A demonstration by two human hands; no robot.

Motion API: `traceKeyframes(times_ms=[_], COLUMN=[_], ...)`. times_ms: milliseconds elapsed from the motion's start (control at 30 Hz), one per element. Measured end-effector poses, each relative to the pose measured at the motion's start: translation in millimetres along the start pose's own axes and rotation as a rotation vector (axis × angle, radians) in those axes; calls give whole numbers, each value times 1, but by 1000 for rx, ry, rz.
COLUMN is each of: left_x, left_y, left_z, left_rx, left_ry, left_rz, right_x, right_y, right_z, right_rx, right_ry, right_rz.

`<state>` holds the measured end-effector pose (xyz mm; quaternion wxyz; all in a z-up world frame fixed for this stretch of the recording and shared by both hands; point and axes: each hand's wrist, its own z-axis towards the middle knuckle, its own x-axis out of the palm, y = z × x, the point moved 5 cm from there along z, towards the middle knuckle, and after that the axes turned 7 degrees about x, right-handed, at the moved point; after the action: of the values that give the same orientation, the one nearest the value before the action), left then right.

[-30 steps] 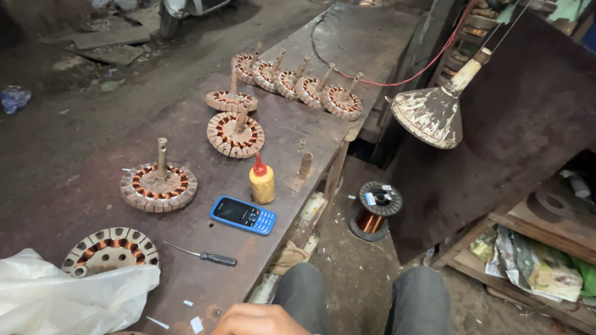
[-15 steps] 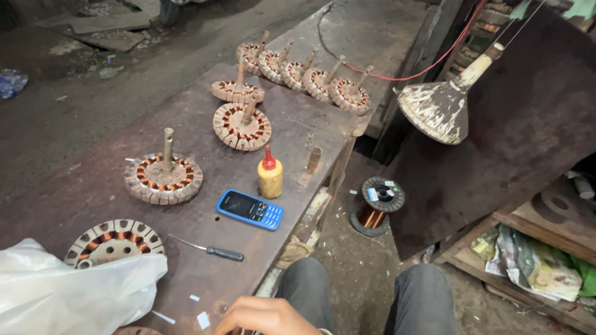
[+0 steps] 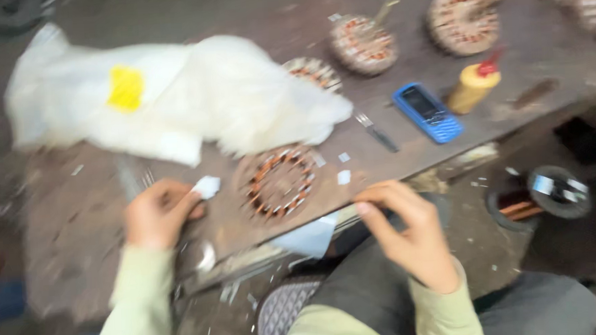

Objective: The person inserts small white insulating paper pieces into the slots of a motor stator core. They use a screwdriver to press the paper into place and adjust the copper windings. The person handles the stator core and paper pieces by hand throughout the process.

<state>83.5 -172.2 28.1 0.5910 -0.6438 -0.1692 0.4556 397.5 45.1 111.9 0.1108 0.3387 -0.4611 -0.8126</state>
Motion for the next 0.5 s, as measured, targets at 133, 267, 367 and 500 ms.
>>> traceKeyframes(times_ms=[133,267,367,500], left_x=[4,-2,-3,-2], left_y=[-2,-9,-12,-27], left_z=[-1,-5,-7,-11], left_rx=[-7,48,29,40], left_ry=[-76,-98,-97,-128], left_rz=[-6,25,42,-23], right_x=[1,-4,-4,-6], right_y=[7,11,13,11], right_z=[-5,-7,-6,-7], right_rx=[-13,-16,-13,-25], right_ry=[64,56,46,42], right_rz=[24,-5,-17,-12])
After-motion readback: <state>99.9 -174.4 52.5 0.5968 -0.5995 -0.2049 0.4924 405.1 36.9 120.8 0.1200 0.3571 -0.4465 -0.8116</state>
